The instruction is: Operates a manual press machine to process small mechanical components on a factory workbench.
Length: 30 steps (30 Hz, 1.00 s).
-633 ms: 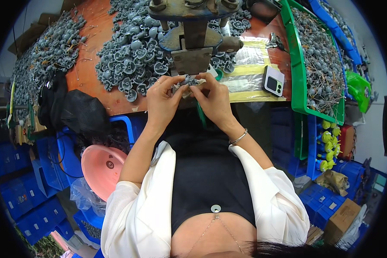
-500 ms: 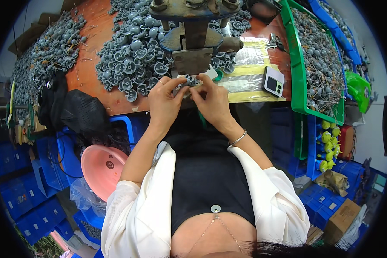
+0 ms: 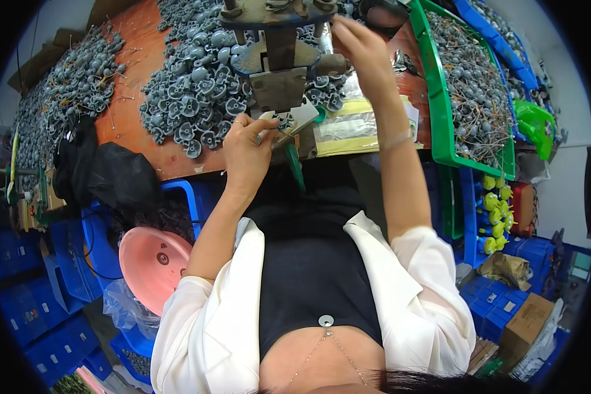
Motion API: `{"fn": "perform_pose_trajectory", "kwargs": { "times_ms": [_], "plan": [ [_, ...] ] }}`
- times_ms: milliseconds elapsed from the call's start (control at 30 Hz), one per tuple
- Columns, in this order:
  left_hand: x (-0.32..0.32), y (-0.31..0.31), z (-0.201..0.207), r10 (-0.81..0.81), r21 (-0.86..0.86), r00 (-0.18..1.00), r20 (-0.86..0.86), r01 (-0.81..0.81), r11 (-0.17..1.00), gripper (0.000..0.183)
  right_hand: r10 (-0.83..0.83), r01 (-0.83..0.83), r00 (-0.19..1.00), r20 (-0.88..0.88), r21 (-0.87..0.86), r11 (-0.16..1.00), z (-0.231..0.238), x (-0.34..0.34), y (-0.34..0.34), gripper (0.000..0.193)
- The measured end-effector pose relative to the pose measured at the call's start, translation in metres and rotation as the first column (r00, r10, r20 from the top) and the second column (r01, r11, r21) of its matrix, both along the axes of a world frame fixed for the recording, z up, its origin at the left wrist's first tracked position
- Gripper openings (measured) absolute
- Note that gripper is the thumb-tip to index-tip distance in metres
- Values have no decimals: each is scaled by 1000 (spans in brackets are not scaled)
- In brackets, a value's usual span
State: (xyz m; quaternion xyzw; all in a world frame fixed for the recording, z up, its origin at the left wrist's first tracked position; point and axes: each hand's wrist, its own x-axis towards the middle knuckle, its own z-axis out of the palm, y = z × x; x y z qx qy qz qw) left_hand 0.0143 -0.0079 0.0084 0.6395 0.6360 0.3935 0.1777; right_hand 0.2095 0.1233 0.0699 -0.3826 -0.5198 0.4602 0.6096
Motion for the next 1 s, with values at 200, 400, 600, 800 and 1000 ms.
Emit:
{"fn": "perform_pose_trajectory", "kwargs": {
  "times_ms": [200, 400, 600, 800, 1000],
  "plan": [
    [-2, 1, -3, 0, 92, 998, -70, 6, 996, 19, -135, -68, 924, 357, 502, 862, 61, -2, -23, 35],
    [-4, 3, -3, -58, 74, 998, -35, 60, 995, 22, -221, -23, 956, 192, 800, 599, 9, -8, -131, 22],
    [-11, -9, 5, 15, 58, 940, -341, 5, 998, 12, -266, -31, 914, 307, 706, 707, 32, 19, -114, 29],
    [-10, -59, 36, -462, -311, 758, 462, 626, 715, 21, -128, 124, 992, 23, 113, 986, 35, 58, -72, 13],
    [-88, -36, 57, -132, -263, 649, 750, 475, 840, 31, -268, 270, 962, 52, -35, 962, -4, 152, -75, 13]
  ]
}}
